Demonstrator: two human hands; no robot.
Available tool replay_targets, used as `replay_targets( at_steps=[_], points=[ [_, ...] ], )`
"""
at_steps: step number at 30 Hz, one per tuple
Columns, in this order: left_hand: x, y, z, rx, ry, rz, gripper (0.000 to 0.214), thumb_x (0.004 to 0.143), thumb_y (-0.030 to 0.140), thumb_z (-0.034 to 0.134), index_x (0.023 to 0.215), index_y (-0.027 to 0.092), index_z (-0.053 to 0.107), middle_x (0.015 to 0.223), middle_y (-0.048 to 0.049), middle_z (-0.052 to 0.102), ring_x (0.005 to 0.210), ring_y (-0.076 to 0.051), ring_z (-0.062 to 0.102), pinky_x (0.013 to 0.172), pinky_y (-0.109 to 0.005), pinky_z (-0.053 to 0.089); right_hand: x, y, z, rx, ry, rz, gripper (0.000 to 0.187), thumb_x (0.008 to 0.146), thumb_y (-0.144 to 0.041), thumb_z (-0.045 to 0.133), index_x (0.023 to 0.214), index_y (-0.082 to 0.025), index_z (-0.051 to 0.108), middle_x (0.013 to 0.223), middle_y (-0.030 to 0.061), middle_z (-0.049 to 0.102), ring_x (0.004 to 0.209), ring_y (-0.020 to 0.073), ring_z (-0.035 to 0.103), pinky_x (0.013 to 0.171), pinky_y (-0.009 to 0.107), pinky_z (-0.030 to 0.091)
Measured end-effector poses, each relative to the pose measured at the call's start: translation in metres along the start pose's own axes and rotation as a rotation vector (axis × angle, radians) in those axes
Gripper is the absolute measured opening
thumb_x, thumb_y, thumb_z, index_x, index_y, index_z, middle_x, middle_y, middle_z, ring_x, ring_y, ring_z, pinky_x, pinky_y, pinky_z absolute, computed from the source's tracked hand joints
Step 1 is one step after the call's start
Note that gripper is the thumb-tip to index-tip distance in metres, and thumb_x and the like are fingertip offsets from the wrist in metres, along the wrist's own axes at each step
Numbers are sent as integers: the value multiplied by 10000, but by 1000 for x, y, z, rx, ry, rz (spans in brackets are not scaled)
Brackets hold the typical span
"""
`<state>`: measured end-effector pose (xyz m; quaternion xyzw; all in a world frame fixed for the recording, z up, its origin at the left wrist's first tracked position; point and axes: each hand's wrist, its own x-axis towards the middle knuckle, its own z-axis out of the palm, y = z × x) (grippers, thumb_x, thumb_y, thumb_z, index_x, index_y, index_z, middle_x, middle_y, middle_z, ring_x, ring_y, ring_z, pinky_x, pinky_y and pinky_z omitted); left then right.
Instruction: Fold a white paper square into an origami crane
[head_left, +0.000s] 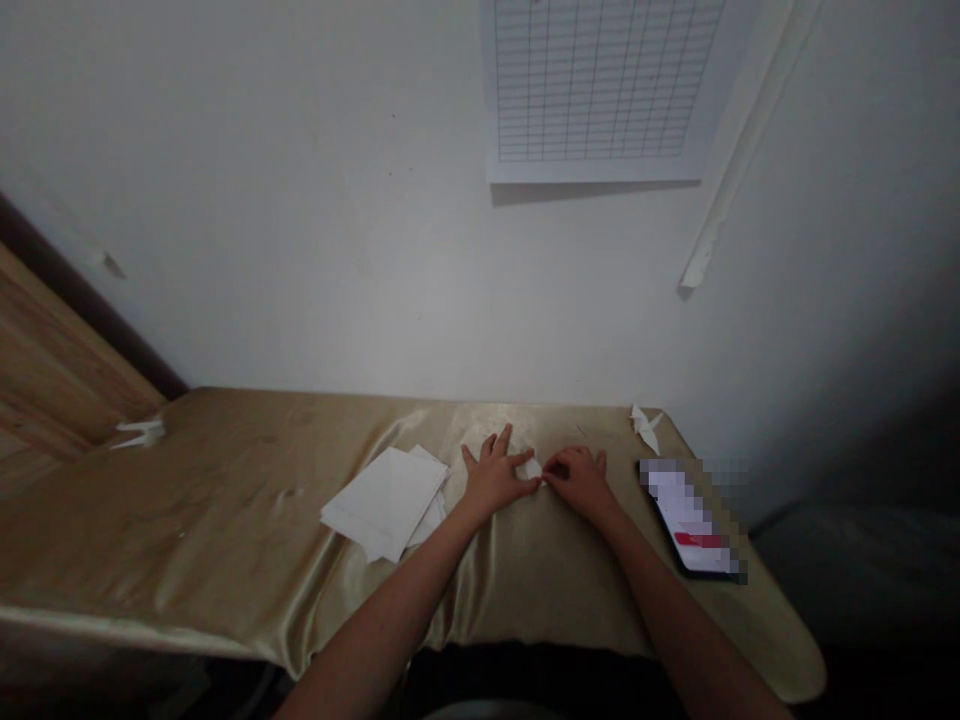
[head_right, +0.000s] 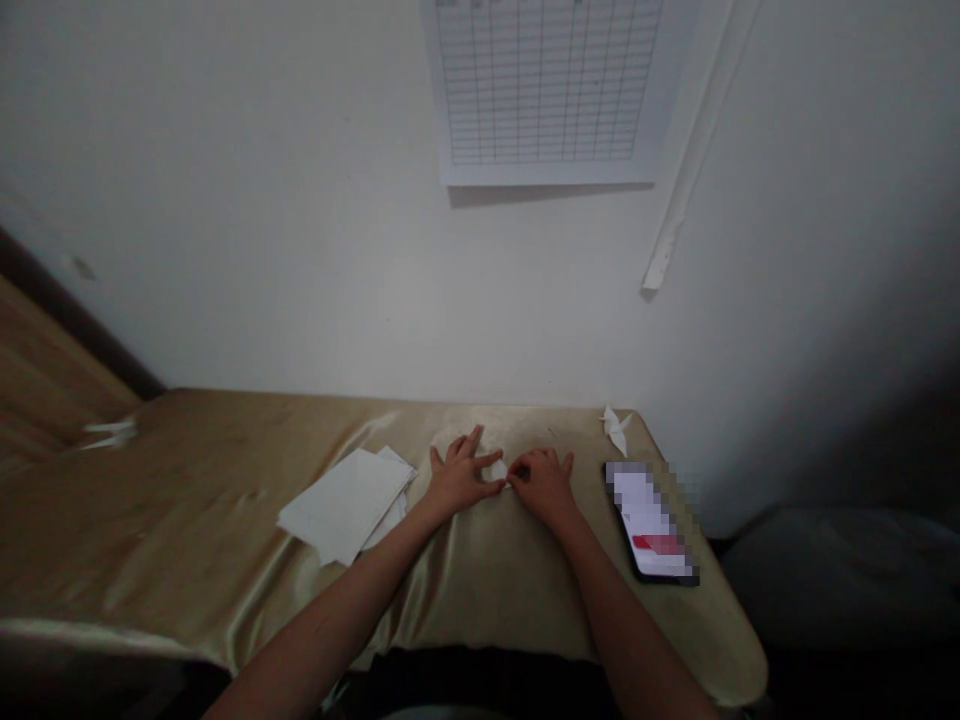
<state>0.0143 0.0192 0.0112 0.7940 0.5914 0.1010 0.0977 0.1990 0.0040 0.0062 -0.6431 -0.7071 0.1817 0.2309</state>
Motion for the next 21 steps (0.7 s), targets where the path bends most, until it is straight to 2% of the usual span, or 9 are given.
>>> replay_targets(
  at_steps=[5, 9, 15, 21],
  points=[
    [2, 2, 5, 28, 23, 57, 547, 862, 682, 552, 1389, 553, 483, 1656, -8, 237, 1497, -391, 201, 1091, -798, 17, 1, 4, 2, 2, 23, -7, 139, 865, -338, 628, 935, -264, 724, 1090, 36, 703, 1201, 267, 511, 1135, 660, 68],
    [4, 3, 5, 20, 45, 72, 574, 881, 698, 509, 1429, 545, 433, 1645, -30, 262, 1488, -380, 222, 1088, -803, 33, 1, 7, 3, -2, 54, -1, 186, 891, -368, 600, 985, -262, 721, 1097, 45, 696, 1198, 273, 514, 1138, 646, 84],
    [4, 0, 5, -24, 66, 60, 515, 874, 684, 536, 1361, 514, 542, 1616, -6, 318, 1453, -389, 277, 1105, -794, 43, 1, 8, 4, -35, 55, 0, 228, 898, -393, 600, 1042, -278, 735, 1109, 55, 690, 1198, 272, 513, 1145, 630, 89],
    [6, -5, 5, -56, 41, 79, 508, 879, 649, 561, 1364, 498, 543, 1592, -12, 370, 1453, -358, 289, 1113, -784, 41, 1, 5, 2, -78, 18, 4, 268, 886, -419, 619, 1098, -304, 736, 1144, 61, 684, 1226, 283, 492, 1139, 634, 95]
  ],
)
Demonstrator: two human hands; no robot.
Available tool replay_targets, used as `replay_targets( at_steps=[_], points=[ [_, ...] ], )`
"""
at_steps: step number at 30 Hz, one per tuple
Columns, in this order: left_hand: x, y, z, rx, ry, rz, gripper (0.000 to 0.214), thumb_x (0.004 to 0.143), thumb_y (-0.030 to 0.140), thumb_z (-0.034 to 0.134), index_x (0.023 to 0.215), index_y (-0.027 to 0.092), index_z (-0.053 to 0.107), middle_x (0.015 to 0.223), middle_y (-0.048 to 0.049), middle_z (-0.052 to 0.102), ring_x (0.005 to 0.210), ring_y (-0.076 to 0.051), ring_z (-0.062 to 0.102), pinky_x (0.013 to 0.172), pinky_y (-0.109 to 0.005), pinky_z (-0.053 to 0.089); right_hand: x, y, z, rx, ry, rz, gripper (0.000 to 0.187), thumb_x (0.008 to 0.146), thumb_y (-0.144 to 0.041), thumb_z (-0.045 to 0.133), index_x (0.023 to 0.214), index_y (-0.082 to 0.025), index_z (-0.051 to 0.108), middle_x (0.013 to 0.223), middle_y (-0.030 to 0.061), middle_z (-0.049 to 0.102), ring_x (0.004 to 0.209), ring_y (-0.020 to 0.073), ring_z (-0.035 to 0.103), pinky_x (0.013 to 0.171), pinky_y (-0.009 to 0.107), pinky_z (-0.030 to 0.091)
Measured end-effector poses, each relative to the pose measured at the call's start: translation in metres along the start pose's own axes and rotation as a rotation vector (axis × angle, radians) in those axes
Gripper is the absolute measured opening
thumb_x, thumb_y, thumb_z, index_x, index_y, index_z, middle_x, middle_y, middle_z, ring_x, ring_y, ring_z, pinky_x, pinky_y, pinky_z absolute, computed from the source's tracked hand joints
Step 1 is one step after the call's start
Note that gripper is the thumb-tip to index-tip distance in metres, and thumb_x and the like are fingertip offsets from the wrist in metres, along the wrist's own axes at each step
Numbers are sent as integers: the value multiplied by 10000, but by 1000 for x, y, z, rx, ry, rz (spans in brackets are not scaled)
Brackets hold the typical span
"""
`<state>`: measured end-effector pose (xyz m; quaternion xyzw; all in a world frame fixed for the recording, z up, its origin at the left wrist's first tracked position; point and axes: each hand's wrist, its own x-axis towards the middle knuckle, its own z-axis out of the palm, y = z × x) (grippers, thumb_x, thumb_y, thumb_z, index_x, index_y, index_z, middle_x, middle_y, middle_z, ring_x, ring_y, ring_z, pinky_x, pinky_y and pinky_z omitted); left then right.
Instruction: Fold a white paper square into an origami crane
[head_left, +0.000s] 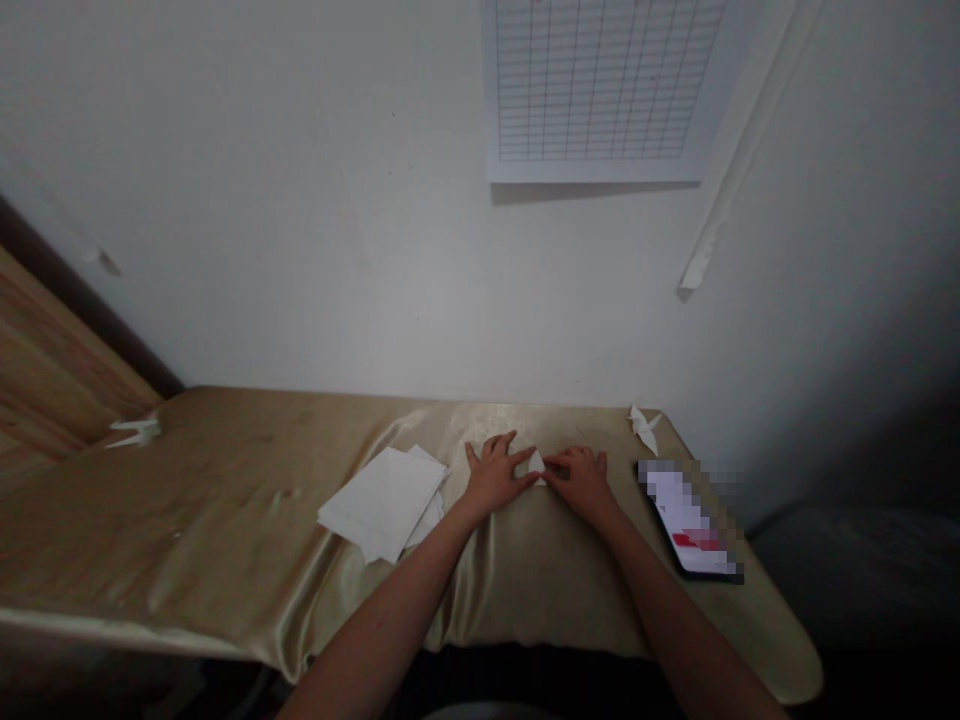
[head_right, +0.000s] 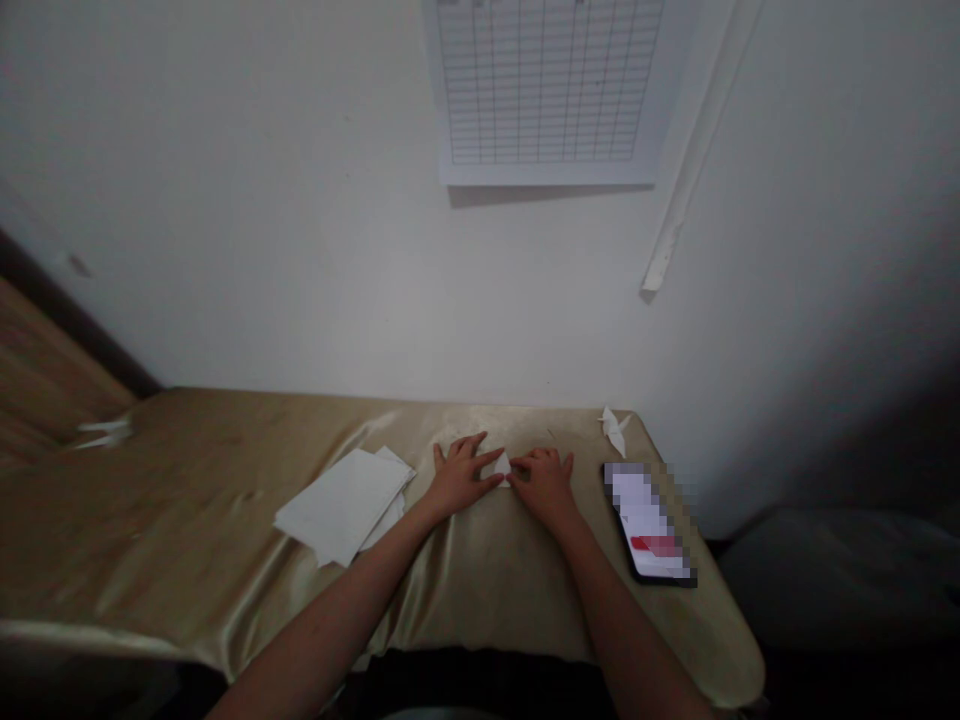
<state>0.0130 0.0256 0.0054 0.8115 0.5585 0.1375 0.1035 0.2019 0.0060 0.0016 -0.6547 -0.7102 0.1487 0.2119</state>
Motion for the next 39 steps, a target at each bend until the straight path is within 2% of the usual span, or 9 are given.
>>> replay_targets(
  at_steps=[8, 14, 23, 29, 33, 39],
  points=[
    [0, 0, -3, -28, -10, -15, 516, 853, 632, 608, 1332, 439, 589, 1590, -12, 375, 1445, -354, 307, 1129, -764, 63, -2, -4, -4, -10, -5, -1, 256, 895, -387, 607, 1107, -315, 732, 1150, 56, 680, 1219, 274, 492, 1137, 611, 119],
    [3, -1, 0, -78, 40, -60, 435, 843, 567, 658, 1243, 399, 635, 1545, -12, 438, 1426, -322, 344, 1149, -736, 66, -3, -6, -5, 14, -7, -11, 235, 892, -366, 609, 1082, -317, 739, 1153, 55, 678, 1215, 277, 494, 1134, 617, 119],
    [4, -1, 0, -148, 65, -70, 429, 801, 509, 729, 1206, 400, 638, 1520, -15, 462, 1423, -300, 362, 1151, -727, 52, -3, -5, -5, 31, -6, -13, 241, 892, -367, 608, 1092, -324, 735, 1152, 49, 680, 1229, 280, 487, 1141, 627, 101],
    [6, -1, -1, -136, 46, -105, 477, 780, 532, 742, 1218, 372, 646, 1529, -34, 460, 1427, -313, 361, 1163, -711, 55, -4, -8, -5, 18, -10, -16, 235, 890, -351, 610, 1085, -321, 738, 1152, 52, 681, 1231, 283, 484, 1138, 625, 102],
    [8, -1, -1, -112, 16, -90, 509, 770, 550, 745, 1245, 399, 643, 1559, -41, 421, 1444, -336, 333, 1147, -735, 47, -4, -9, -6, 7, 2, -25, 235, 893, -344, 604, 1083, -318, 739, 1156, 56, 684, 1229, 285, 489, 1130, 614, 132],
    [7, -2, 1, -145, 54, -76, 484, 760, 506, 773, 1218, 422, 642, 1548, -36, 427, 1436, -333, 347, 1137, -745, 48, -4, -8, -4, 20, 16, -31, 232, 890, -339, 601, 1078, -323, 738, 1122, 43, 690, 1210, 277, 502, 1124, 611, 145]
  ],
)
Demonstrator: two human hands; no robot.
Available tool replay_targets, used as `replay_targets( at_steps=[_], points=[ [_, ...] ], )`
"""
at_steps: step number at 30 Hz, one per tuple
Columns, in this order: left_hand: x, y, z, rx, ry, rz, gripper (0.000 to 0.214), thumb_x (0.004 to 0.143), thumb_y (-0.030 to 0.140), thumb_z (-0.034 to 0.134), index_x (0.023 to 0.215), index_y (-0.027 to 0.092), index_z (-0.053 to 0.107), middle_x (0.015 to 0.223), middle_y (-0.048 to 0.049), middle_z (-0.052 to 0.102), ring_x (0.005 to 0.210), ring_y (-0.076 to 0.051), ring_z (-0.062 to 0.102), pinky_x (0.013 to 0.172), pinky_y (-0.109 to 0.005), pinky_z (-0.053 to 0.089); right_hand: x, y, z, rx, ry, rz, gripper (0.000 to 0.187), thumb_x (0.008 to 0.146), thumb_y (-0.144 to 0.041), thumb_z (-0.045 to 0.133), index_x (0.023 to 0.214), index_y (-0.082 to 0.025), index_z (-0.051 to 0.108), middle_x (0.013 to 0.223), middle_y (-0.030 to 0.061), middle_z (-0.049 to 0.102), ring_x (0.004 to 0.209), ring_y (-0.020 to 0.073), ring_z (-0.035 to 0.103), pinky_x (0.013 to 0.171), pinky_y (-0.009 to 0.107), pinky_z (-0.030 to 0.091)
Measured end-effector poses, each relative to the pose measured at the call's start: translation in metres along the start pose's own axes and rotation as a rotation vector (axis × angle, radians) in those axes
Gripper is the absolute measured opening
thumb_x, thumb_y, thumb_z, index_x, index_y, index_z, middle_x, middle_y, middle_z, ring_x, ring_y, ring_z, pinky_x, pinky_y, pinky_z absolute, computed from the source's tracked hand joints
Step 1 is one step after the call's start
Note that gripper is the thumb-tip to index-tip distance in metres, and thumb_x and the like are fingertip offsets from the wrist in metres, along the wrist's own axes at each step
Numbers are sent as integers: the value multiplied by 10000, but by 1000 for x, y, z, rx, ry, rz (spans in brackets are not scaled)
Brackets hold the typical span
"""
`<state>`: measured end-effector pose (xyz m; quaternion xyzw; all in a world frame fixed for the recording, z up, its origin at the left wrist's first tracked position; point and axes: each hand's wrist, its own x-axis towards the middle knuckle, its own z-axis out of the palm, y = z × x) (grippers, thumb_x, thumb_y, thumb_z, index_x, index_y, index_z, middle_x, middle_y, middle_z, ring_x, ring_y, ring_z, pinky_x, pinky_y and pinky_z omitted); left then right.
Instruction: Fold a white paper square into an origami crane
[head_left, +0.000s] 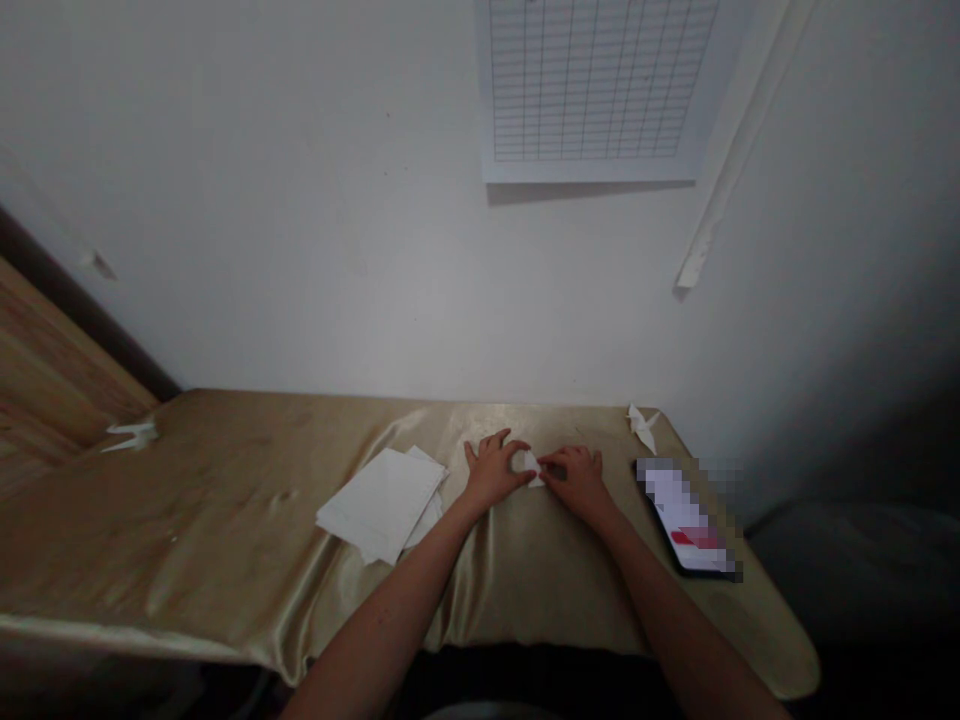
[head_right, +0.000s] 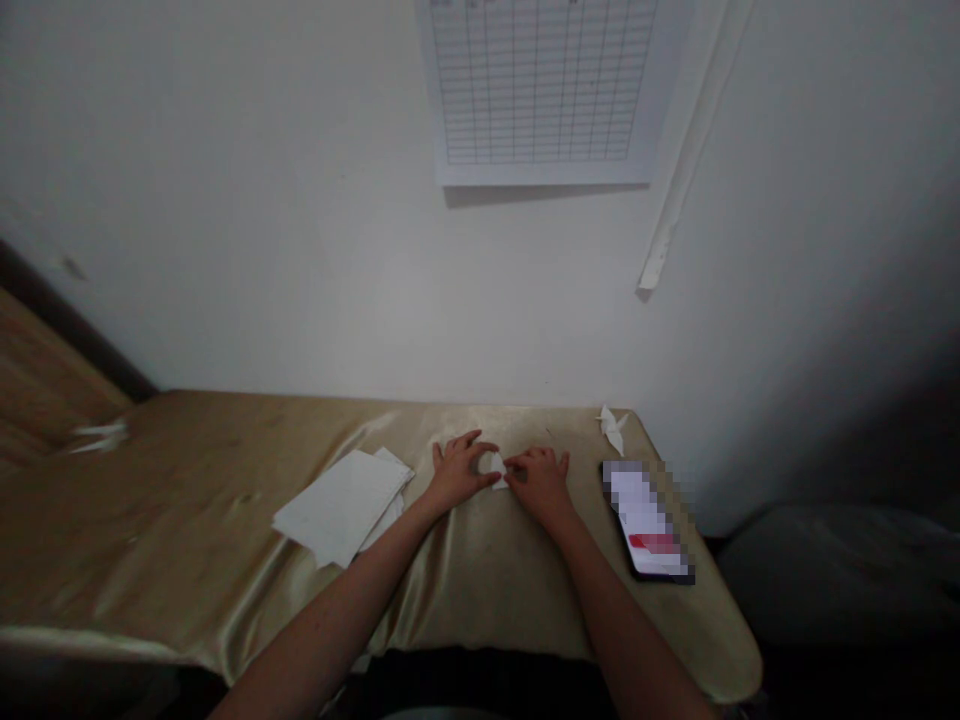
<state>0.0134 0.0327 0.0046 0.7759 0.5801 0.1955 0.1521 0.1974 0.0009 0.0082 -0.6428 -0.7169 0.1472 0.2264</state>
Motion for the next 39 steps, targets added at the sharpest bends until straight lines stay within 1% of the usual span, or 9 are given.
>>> replay_targets(
  at_steps=[5, 11, 16, 20, 25, 28, 31, 36, 39],
  points=[
    [0, 0, 0, -21, 4, 2, 481, 753, 481, 791, 1204, 429, 632, 1546, -26, 420, 1433, -332, 346, 1132, -747, 54, 2, 3, 3, 2, 2, -3, 239, 888, -339, 606, 1089, -318, 734, 1105, 45, 693, 1194, 275, 510, 1118, 611, 157],
    [0, 1, -1, -63, 25, 41, 449, 758, 425, 805, 1173, 442, 635, 1513, 10, 458, 1404, -318, 378, 1119, -763, 48, 3, 5, 5, -23, -10, -6, 305, 883, -330, 618, 1177, -339, 699, 1132, 52, 684, 1207, 285, 506, 1118, 643, 144],
    [0, 1, -1, -113, 32, 88, 394, 773, 365, 803, 1135, 433, 662, 1499, 24, 483, 1398, -306, 377, 1128, -756, 39, 3, 4, 5, 14, 10, -5, 236, 870, -301, 623, 1087, -307, 717, 1111, 36, 695, 1200, 273, 518, 1130, 634, 135],
    [0, 1, -1, -130, 49, 78, 438, 766, 362, 811, 1173, 413, 655, 1476, 1, 511, 1386, -286, 393, 1148, -723, 62, 4, 3, 4, 60, 27, -5, 189, 841, -266, 638, 1014, -286, 709, 1101, 23, 702, 1183, 266, 532, 1129, 624, 148],
    [0, 2, -1, -126, 66, 71, 108, 767, 355, 813, 820, 293, 742, 1442, 5, 541, 1368, -291, 413, 1149, -707, 93, 4, 5, 7, 88, 61, -13, 157, 818, -246, 637, 963, -255, 698, 1096, 33, 694, 1185, 262, 533, 1144, 607, 132],
    [0, 3, -1, -142, 87, 84, 76, 773, 320, 812, 786, 291, 742, 1421, 14, 561, 1363, -284, 419, 1143, -714, 94, 4, 6, 9, 88, 64, -33, 173, 824, -259, 632, 982, -251, 704, 1101, 42, 688, 1179, 264, 530, 1142, 605, 139],
    [0, 3, -2, -154, 100, 88, 67, 778, 313, 808, 788, 293, 745, 1411, 13, 572, 1354, -280, 427, 1148, -709, 89, 5, 6, 8, 77, 60, -57, 139, 831, -274, 629, 929, -254, 725, 1090, 46, 691, 1165, 273, 526, 1129, 618, 154],
    [1, 0, -2, -155, 89, 119, 112, 753, 316, 829, 843, 325, 763, 1395, 15, 586, 1348, -282, 427, 1159, -682, 101, 5, 6, 4, 80, 141, -121, 112, 826, -236, 608, 810, -254, 717, 1033, 17, 719, 1165, 254, 528, 1152, 645, 48],
    [1, -1, -3, -139, 64, 140, 145, 745, 309, 836, 870, 336, 768, 1395, 12, 586, 1351, -281, 422, 1165, -673, 85, 5, 7, 2, 96, 145, -147, 130, 820, -226, 592, 779, -260, 710, 1004, 6, 734, 1182, 249, 531, 1152, 661, -1]
  ],
)
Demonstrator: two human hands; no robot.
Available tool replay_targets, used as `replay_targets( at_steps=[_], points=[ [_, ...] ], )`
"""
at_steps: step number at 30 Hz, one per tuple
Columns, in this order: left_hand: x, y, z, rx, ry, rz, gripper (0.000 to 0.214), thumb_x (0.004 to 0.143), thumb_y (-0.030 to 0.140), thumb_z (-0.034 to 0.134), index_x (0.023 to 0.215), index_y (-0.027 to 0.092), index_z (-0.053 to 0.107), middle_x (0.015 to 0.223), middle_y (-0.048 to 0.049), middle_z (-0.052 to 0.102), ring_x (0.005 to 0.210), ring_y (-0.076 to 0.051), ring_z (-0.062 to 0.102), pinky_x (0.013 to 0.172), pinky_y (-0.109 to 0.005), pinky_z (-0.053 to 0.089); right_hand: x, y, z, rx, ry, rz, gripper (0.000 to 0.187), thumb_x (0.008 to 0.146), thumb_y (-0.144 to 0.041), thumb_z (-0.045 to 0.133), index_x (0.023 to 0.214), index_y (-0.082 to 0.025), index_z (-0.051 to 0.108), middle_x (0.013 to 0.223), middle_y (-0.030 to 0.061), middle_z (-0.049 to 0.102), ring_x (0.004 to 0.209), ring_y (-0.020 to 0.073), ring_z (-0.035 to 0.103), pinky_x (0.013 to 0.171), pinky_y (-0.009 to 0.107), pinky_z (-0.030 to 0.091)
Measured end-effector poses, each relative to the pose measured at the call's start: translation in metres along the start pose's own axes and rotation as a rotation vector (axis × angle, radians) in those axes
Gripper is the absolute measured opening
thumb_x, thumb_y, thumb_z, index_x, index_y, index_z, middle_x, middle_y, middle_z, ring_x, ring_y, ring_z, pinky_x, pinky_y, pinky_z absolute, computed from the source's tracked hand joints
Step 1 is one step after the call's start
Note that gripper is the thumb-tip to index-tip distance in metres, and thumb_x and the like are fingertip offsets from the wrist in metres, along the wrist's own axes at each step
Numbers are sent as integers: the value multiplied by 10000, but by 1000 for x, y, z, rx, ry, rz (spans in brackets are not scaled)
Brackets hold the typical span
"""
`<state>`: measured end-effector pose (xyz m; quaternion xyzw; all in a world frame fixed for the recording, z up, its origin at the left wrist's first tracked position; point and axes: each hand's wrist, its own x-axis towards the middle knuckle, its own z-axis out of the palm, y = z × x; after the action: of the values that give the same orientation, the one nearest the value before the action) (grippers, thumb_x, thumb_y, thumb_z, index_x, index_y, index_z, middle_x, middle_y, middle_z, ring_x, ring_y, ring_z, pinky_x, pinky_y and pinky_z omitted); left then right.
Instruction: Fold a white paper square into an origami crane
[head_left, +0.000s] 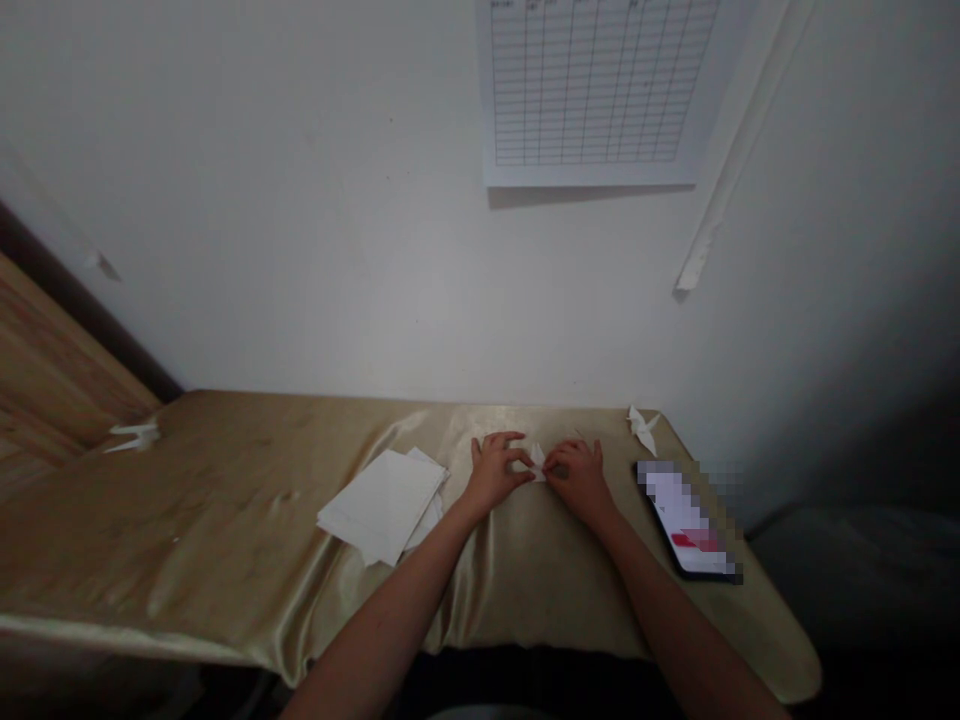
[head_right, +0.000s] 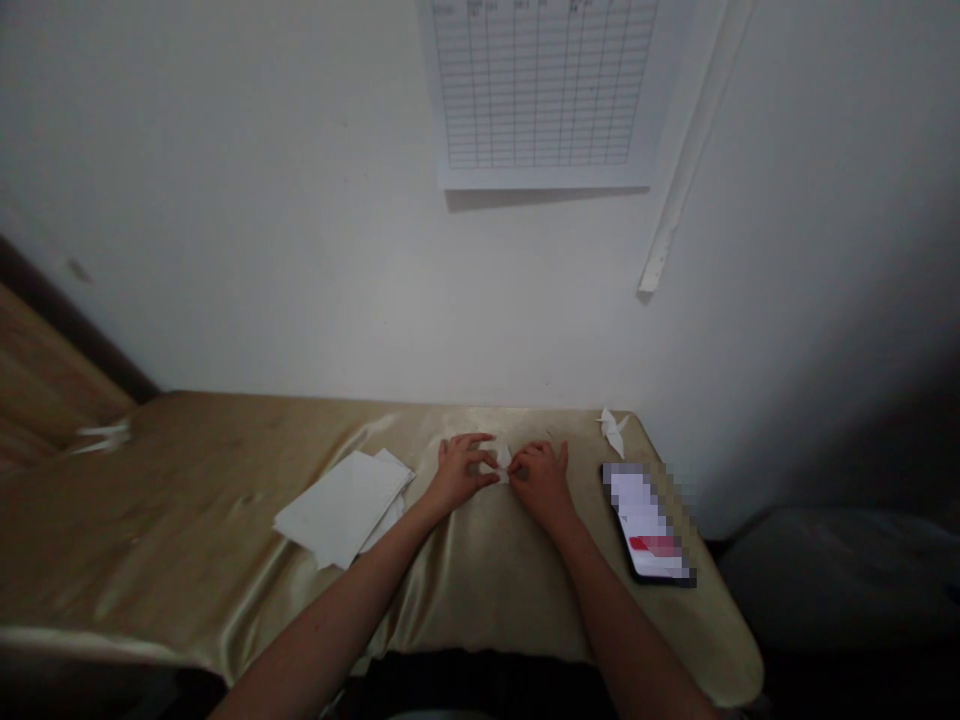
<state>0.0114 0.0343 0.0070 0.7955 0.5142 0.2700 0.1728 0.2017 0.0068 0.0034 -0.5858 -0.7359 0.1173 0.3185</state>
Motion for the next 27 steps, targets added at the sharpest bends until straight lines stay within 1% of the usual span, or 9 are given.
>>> replay_targets(
  at_steps=[6, 9, 11, 14, 18, 23, 27],
  points=[
    [-3, 1, -5, 37, -46, 36, 176, 723, 336, 844, 880, 328, 767, 1418, 6, 564, 1370, -299, 396, 1165, -682, 58, -3, -1, -7, 35, -68, -12, 184, 832, -222, 560, 826, -279, 735, 1014, 12, 758, 1258, 269, 534, 1146, 689, -58],
    [-5, 2, -7, 57, -77, 50, 237, 695, 359, 858, 910, 328, 763, 1426, -3, 557, 1369, -310, 390, 1164, -685, 50, -4, -2, -11, 22, -77, -18, 216, 846, -209, 553, 854, -283, 756, 1040, 28, 762, 1277, 272, 538, 1157, 676, -89],
    [-6, 3, -7, 63, -86, 56, 233, 698, 352, 854, 910, 320, 762, 1426, -4, 557, 1365, -313, 395, 1163, -691, 48, -4, -2, -13, 3, -89, -18, 223, 850, -205, 561, 871, -290, 766, 1062, 30, 761, 1285, 267, 541, 1165, 669, -89],
    [-6, 4, -8, 65, -80, 63, 183, 719, 342, 840, 882, 310, 764, 1423, -2, 561, 1360, -314, 399, 1163, -695, 42, -4, -1, -15, -32, -119, -22, 233, 853, -204, 572, 897, -309, 774, 1094, 28, 758, 1301, 268, 537, 1161, 686, -91],
    [-7, 4, -8, 74, -82, 79, 147, 734, 358, 834, 861, 318, 772, 1424, -2, 560, 1362, -314, 395, 1153, -715, 17, -4, 1, -16, -68, -149, -63, 253, 862, -196, 565, 926, -321, 774, 1091, 18, 762, 1324, 274, 516, 1149, 709, -105],
    [-9, 3, -9, 92, -67, 106, 127, 735, 331, 839, 847, 333, 779, 1406, 7, 575, 1359, -303, 400, 1156, -711, -50, -4, 0, -17, -115, -169, -116, 249, 858, -191, 574, 907, -333, 773, 1053, 1, 773, 1365, 277, 476, 1146, 709, -138],
    [-11, 5, -9, 113, -61, 122, 133, 741, 337, 835, 861, 344, 778, 1412, 15, 571, 1360, -292, 400, 1163, -697, -71, -5, -1, -19, -142, -174, -148, 253, 866, -195, 564, 905, -333, 772, 1047, -7, 774, 1380, 275, 463, 1149, 700, -154]
  ],
)
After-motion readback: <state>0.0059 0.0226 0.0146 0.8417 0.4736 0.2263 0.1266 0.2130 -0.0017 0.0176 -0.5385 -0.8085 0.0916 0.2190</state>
